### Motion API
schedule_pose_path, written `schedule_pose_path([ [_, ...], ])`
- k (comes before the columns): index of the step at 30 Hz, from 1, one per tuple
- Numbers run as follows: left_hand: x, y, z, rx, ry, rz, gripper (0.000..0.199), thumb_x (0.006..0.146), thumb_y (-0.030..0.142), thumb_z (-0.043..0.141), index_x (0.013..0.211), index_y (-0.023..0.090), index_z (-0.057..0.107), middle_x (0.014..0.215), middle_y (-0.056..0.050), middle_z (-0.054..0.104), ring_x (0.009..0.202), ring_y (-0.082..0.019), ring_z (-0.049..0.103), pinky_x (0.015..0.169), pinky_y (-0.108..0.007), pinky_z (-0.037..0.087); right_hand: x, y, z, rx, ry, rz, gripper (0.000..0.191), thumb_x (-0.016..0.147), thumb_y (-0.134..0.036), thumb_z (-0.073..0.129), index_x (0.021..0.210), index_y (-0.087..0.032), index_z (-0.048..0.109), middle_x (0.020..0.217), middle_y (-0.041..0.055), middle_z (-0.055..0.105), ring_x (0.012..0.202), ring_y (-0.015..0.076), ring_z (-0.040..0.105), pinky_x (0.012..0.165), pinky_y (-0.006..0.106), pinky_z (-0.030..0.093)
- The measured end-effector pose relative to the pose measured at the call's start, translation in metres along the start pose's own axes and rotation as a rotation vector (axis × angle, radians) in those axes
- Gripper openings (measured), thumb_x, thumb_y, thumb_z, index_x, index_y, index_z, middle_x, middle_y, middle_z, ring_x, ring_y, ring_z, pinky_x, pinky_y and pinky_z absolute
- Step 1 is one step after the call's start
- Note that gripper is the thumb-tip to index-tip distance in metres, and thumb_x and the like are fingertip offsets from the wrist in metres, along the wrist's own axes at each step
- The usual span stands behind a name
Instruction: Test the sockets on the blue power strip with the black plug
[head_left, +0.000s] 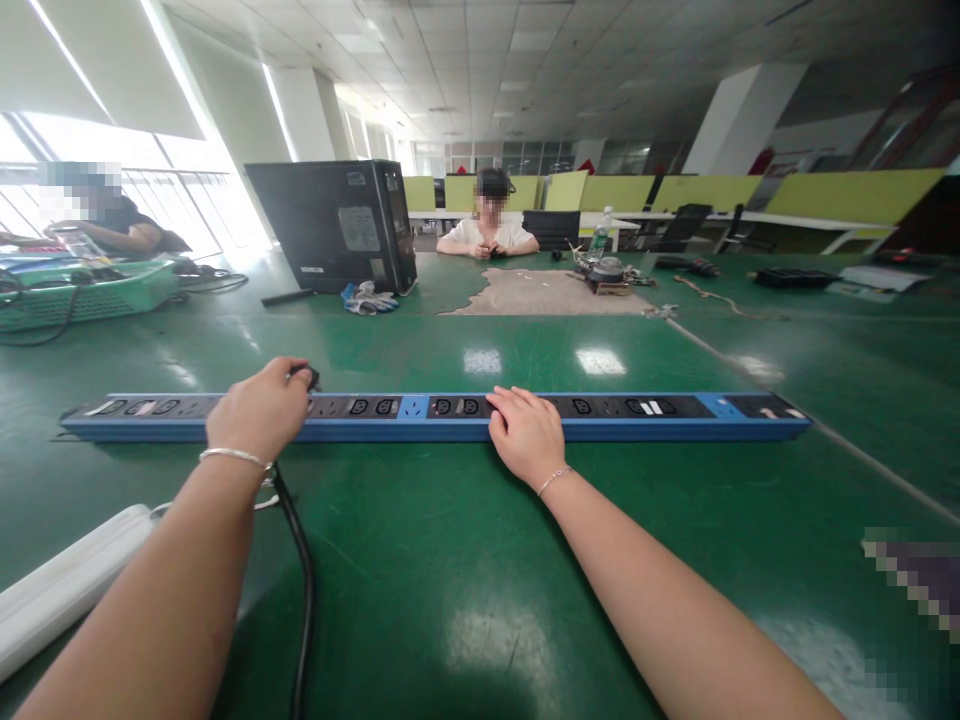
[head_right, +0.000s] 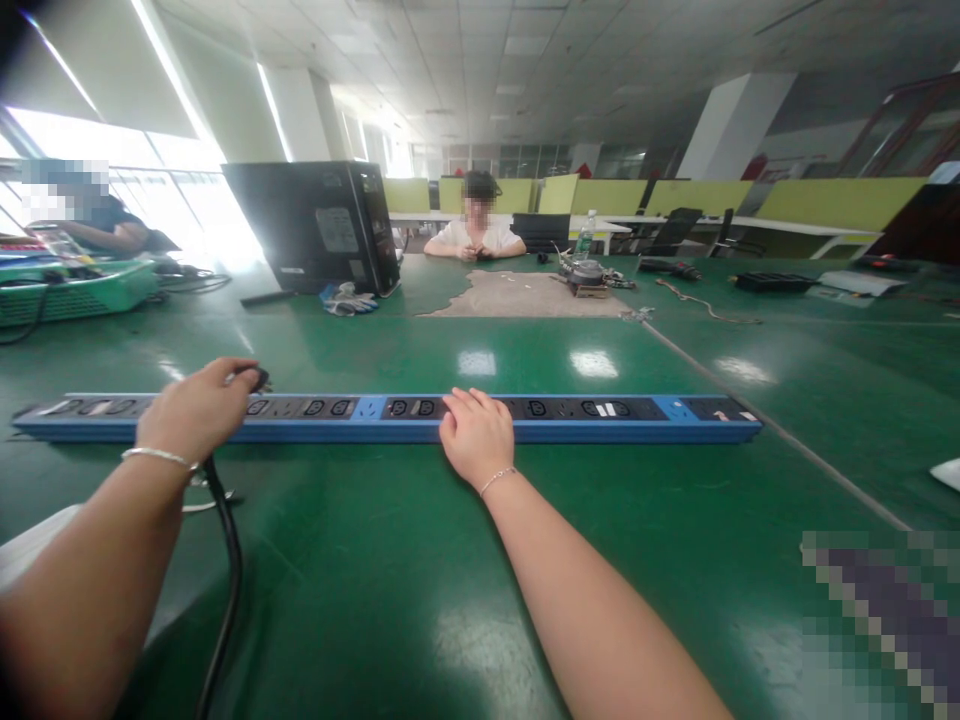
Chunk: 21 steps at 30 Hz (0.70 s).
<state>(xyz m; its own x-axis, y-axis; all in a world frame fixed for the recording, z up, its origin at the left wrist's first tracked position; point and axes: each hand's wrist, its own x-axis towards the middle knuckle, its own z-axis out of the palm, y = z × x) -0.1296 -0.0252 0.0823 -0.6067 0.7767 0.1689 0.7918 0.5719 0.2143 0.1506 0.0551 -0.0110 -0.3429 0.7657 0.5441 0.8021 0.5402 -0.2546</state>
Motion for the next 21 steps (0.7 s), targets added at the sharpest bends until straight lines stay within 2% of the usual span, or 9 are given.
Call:
schedule_pose_path([
  [3, -0.007, 0.005, -0.018, -0.116, 0.088, 0.025, 0.045, 0.081, 0.048, 0.032, 0.116, 0.032, 0.055, 0.085, -0.004, 0.067, 0.086, -0.026, 0.059, 0.072, -0.037, 0.044, 0.0, 0.0, 0.0, 0.001, 0.002, -0.001, 0.033, 0.086, -0.026, 0.04, 0.109, -0.025, 0.062, 0.121, -0.0018, 0.06, 0.115, 0.0187, 0.048, 0.096, 0.036, 0.032],
  [5, -0.013, 0.013, -0.023, -0.174, 0.065, 0.06, 0.042, 0.079, 0.039, 0.033, 0.113, 0.032, 0.058, 0.067, -0.001, 0.064, 0.075, -0.023, 0.06, 0.067, -0.033, 0.044, 0.0, 0.0, 0.0, 0.001, 0.007, 0.001, 0.033, 0.086, -0.026, 0.04, 0.109, -0.025, 0.062, 0.121, -0.0019, 0.06, 0.115, 0.019, 0.048, 0.095, 0.037, 0.032],
  [8, -0.021, 0.028, -0.015, -0.264, -0.054, 0.121, 0.042, 0.077, 0.038, 0.034, 0.11, 0.029, 0.059, 0.054, 0.002, 0.06, 0.06, -0.019, 0.059, 0.06, -0.029, 0.043, 0.0, 0.0, 0.001, 0.004, 0.006, 0.001, 0.033, 0.086, -0.026, 0.04, 0.11, -0.025, 0.062, 0.121, -0.0012, 0.06, 0.115, 0.0196, 0.048, 0.095, 0.037, 0.032],
  [11, -0.024, 0.041, 0.002, -0.316, -0.172, 0.2, 0.04, 0.075, 0.041, 0.038, 0.107, 0.026, 0.057, 0.052, 0.003, 0.061, 0.06, -0.018, 0.061, 0.057, -0.027, 0.042, -0.001, 0.0, 0.001, 0.009, 0.002, 0.0, 0.033, 0.085, -0.026, 0.04, 0.109, -0.025, 0.062, 0.121, -0.0008, 0.06, 0.115, 0.0196, 0.048, 0.095, 0.037, 0.032],
  [14, -0.024, 0.055, 0.016, -0.35, -0.254, 0.204, 0.037, 0.076, 0.04, 0.04, 0.105, 0.022, 0.053, 0.052, 0.004, 0.063, 0.058, -0.017, 0.061, 0.057, -0.026, 0.043, -0.001, 0.0, 0.001, 0.008, 0.004, 0.004, 0.033, 0.086, -0.026, 0.04, 0.109, -0.025, 0.062, 0.122, -0.0007, 0.06, 0.116, 0.0193, 0.047, 0.095, 0.037, 0.032],
  [17, -0.023, 0.069, 0.024, -0.308, -0.285, 0.196, 0.032, 0.076, 0.038, 0.04, 0.101, 0.021, 0.051, 0.051, 0.004, 0.063, 0.057, -0.017, 0.062, 0.058, -0.027, 0.043, 0.0, 0.0, 0.002, 0.005, 0.004, 0.009, 0.033, 0.086, -0.026, 0.04, 0.109, -0.025, 0.062, 0.122, -0.0007, 0.06, 0.116, 0.0191, 0.047, 0.095, 0.037, 0.031],
  [21, -0.018, 0.079, 0.029, -0.171, -0.276, 0.23, 0.028, 0.075, 0.04, 0.041, 0.093, 0.023, 0.053, 0.05, 0.002, 0.062, 0.066, -0.02, 0.064, 0.06, -0.03, 0.043, 0.0, 0.0, 0.002, 0.004, 0.003, 0.017, 0.032, 0.086, -0.026, 0.04, 0.109, -0.026, 0.062, 0.122, -0.001, 0.06, 0.116, 0.019, 0.047, 0.095, 0.037, 0.031],
])
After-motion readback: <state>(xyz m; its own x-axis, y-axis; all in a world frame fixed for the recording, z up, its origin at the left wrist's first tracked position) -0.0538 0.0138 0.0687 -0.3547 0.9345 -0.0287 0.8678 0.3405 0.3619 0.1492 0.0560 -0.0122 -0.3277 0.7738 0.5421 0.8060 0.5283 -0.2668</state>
